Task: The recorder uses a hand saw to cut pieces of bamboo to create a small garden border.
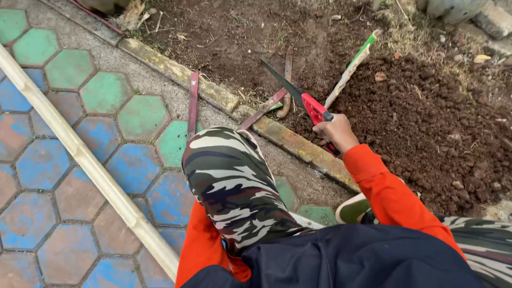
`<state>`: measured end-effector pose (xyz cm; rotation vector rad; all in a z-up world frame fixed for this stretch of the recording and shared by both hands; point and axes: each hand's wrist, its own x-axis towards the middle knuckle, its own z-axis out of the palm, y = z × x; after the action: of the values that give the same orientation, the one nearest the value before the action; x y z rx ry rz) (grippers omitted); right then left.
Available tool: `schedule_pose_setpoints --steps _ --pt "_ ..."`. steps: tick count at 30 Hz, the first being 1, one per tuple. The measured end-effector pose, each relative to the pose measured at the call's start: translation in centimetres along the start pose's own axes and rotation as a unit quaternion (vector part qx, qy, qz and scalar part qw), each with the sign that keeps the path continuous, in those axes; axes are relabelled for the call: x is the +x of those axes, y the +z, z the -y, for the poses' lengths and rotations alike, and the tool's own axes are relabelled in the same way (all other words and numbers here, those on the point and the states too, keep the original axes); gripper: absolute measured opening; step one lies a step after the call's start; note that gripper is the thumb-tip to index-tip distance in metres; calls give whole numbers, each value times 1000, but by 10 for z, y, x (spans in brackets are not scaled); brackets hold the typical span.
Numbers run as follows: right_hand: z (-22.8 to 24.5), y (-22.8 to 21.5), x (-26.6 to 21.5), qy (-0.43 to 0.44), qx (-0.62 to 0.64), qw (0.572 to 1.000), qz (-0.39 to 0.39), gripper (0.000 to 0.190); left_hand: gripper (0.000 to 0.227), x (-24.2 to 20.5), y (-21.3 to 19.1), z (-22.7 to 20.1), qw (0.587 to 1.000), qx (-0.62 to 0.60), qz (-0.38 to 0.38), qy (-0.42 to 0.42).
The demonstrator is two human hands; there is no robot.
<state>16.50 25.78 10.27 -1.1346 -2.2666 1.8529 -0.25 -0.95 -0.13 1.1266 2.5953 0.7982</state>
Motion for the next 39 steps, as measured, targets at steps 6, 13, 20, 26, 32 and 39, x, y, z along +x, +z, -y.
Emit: schedule_pose_setpoints --steps 6,13,20,26,32,39 --pt "-28 13 1 22 9 1000 8 21 29 -52 11 12 1000 -11 0 21" --pt "-33 32 -5 33 -24 998 -44 11 30 -116 14 27 1000 -13 8 16" --pt "-81 49 27 15 0 1000 -15 22 31 -137 4 45 999 -9 -34 -15" --pt "-69 60 34 16 -86 996 -10 23 32 -138 5 57 999 -7 -39 -26" --pt "-78 69 48 2 -166 986 0 29 33 -129 -8 67 998 -8 -35 -44" --pt "-63 66 43 42 -144 988 23 33 34 -64 -10 82 998 -16 -30 -50"
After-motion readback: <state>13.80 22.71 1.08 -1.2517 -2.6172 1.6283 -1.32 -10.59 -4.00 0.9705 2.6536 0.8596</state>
